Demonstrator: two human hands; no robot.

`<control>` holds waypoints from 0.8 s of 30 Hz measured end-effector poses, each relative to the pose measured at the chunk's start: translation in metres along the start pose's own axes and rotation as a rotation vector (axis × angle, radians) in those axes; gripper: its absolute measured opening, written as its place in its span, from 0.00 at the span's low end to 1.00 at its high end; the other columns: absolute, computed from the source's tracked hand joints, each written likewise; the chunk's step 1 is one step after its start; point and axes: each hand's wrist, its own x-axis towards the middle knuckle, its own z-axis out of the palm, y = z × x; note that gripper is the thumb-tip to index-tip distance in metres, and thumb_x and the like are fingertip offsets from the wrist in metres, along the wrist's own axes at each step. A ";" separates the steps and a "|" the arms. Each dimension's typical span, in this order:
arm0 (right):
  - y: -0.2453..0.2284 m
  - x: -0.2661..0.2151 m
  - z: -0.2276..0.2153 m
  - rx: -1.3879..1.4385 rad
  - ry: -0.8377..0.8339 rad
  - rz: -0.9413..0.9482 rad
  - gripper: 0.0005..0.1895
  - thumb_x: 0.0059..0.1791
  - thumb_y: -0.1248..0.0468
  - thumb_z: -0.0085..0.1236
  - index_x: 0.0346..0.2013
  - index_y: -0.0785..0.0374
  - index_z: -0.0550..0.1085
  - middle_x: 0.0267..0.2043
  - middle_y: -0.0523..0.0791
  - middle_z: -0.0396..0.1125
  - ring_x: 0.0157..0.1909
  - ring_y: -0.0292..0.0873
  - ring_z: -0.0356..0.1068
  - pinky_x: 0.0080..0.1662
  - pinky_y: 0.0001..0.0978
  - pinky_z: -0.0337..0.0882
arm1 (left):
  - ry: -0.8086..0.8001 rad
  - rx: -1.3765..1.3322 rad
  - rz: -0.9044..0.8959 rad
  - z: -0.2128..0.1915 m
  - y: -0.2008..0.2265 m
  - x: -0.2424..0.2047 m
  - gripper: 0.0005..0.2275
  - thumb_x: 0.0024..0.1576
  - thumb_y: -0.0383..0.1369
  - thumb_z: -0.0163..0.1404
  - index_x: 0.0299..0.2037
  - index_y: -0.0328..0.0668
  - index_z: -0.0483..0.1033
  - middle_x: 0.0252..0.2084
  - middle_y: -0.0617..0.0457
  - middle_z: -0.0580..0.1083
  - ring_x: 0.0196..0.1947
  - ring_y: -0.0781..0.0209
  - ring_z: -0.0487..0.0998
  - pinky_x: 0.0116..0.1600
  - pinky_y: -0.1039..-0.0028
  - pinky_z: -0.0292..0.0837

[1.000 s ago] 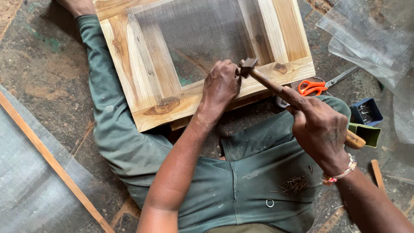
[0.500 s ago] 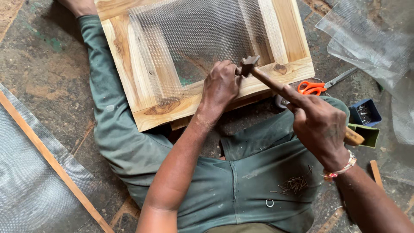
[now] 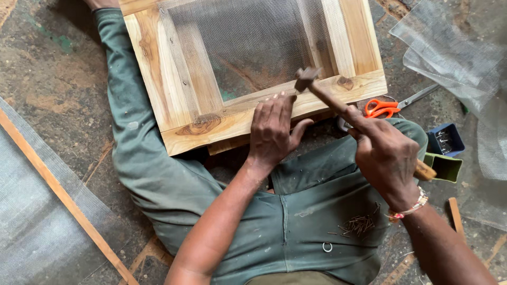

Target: The person sits on the floor and attaches a mesh screen to a wooden frame using a hammer and nails. They repeatedly position nails along the frame edges and hammer them in to secure the mesh.

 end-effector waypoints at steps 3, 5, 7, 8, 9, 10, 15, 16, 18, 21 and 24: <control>-0.004 0.004 -0.003 -0.046 0.010 0.001 0.29 0.49 0.76 0.61 0.63 0.50 0.78 0.41 0.48 0.75 0.36 0.48 0.75 0.39 0.40 0.72 | 0.009 -0.003 0.030 -0.006 0.001 0.003 0.31 0.55 0.53 0.58 0.56 0.29 0.74 0.56 0.35 0.74 0.58 0.42 0.74 0.67 0.54 0.65; -0.006 0.006 -0.003 0.032 0.081 -0.036 0.27 0.50 0.75 0.60 0.63 0.50 0.76 0.43 0.48 0.74 0.39 0.48 0.75 0.41 0.40 0.72 | 0.005 -0.044 0.035 -0.006 -0.001 0.002 0.28 0.55 0.51 0.59 0.55 0.32 0.74 0.58 0.35 0.74 0.61 0.41 0.73 0.68 0.53 0.64; -0.008 0.006 -0.001 0.182 0.172 -0.100 0.26 0.52 0.74 0.60 0.63 0.51 0.72 0.46 0.50 0.72 0.44 0.50 0.75 0.44 0.41 0.74 | -0.004 -0.023 0.046 -0.004 -0.003 -0.001 0.26 0.57 0.47 0.60 0.56 0.33 0.74 0.60 0.36 0.73 0.63 0.42 0.72 0.69 0.54 0.65; -0.008 0.005 -0.003 0.086 0.088 -0.076 0.27 0.50 0.75 0.61 0.62 0.51 0.74 0.43 0.49 0.73 0.41 0.50 0.75 0.42 0.41 0.73 | -0.009 -0.013 0.052 -0.004 -0.004 -0.004 0.25 0.58 0.46 0.60 0.56 0.33 0.74 0.61 0.36 0.73 0.64 0.42 0.72 0.69 0.54 0.65; -0.008 0.006 -0.003 -0.013 0.011 -0.054 0.28 0.49 0.75 0.61 0.62 0.50 0.76 0.41 0.49 0.74 0.37 0.50 0.74 0.39 0.41 0.72 | -0.005 -0.003 0.056 -0.002 -0.004 -0.004 0.24 0.58 0.45 0.60 0.57 0.34 0.74 0.62 0.37 0.72 0.64 0.43 0.72 0.69 0.54 0.65; -0.008 0.007 -0.004 -0.113 -0.066 -0.032 0.30 0.47 0.76 0.61 0.62 0.50 0.78 0.38 0.48 0.75 0.34 0.49 0.74 0.36 0.42 0.71 | -0.002 0.008 0.060 -0.002 -0.005 -0.004 0.23 0.58 0.43 0.60 0.57 0.34 0.74 0.62 0.38 0.72 0.64 0.44 0.72 0.69 0.55 0.65; -0.005 0.006 0.001 0.115 0.147 -0.085 0.27 0.52 0.74 0.63 0.64 0.52 0.73 0.45 0.51 0.74 0.42 0.51 0.76 0.44 0.41 0.74 | 0.005 -0.019 0.064 0.004 -0.009 -0.009 0.21 0.58 0.40 0.61 0.56 0.34 0.73 0.63 0.38 0.71 0.64 0.43 0.72 0.69 0.55 0.65; -0.004 0.004 0.002 0.191 0.199 -0.105 0.27 0.53 0.74 0.63 0.64 0.53 0.72 0.47 0.53 0.73 0.44 0.51 0.76 0.46 0.41 0.75 | 0.005 -0.025 0.060 0.004 -0.007 -0.012 0.21 0.59 0.40 0.61 0.56 0.34 0.73 0.63 0.38 0.71 0.64 0.43 0.72 0.69 0.55 0.65; -0.002 0.004 0.003 0.052 0.029 -0.050 0.30 0.48 0.78 0.60 0.64 0.53 0.75 0.43 0.51 0.75 0.39 0.51 0.76 0.42 0.41 0.75 | 0.011 -0.016 0.074 0.004 -0.008 -0.008 0.22 0.59 0.39 0.60 0.57 0.32 0.73 0.63 0.37 0.71 0.64 0.43 0.71 0.70 0.55 0.64; 0.000 0.003 0.004 0.050 0.065 -0.069 0.29 0.50 0.77 0.63 0.65 0.55 0.75 0.44 0.52 0.75 0.41 0.50 0.76 0.44 0.41 0.75 | 0.010 0.003 0.083 0.004 -0.010 -0.005 0.22 0.58 0.39 0.60 0.57 0.30 0.74 0.62 0.36 0.71 0.63 0.42 0.71 0.69 0.54 0.64; 0.003 -0.003 0.009 0.159 0.137 -0.058 0.23 0.54 0.77 0.62 0.61 0.55 0.74 0.45 0.51 0.74 0.44 0.48 0.78 0.47 0.37 0.76 | 0.011 -0.027 0.064 0.007 -0.006 -0.014 0.20 0.58 0.38 0.60 0.54 0.31 0.76 0.62 0.36 0.71 0.64 0.41 0.71 0.69 0.54 0.64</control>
